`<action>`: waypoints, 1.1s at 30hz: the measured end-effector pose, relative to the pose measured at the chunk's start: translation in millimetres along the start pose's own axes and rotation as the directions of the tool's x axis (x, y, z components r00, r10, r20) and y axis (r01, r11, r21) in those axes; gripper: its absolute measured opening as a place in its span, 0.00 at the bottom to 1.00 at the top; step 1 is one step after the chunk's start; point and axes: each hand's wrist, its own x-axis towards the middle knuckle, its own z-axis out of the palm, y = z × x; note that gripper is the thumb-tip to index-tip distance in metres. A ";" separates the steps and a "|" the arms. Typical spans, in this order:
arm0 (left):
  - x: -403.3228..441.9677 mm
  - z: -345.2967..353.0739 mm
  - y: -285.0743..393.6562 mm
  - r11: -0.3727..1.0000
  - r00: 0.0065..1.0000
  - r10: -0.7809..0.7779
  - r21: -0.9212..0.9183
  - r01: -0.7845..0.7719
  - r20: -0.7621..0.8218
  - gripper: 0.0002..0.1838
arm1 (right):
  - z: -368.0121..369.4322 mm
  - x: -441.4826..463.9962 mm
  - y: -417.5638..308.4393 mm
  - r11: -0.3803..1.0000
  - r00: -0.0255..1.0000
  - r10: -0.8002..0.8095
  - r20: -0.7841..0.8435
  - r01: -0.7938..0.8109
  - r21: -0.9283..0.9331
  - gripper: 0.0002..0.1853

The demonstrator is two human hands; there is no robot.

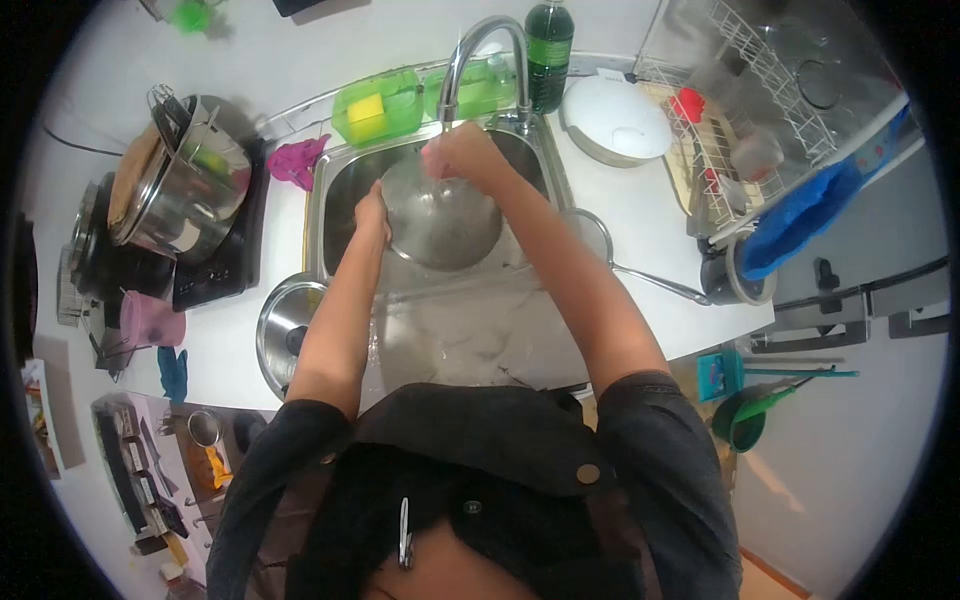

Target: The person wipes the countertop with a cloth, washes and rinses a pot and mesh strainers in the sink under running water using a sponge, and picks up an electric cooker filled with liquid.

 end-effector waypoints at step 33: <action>-50.0 -35.7 112.0 0.836 0.745 0.446 0.068 -0.545 0.495 0.23 | -4.8 -9.2 -48.3 0.994 0.978 0.089 0.188 -0.100 0.051 0.17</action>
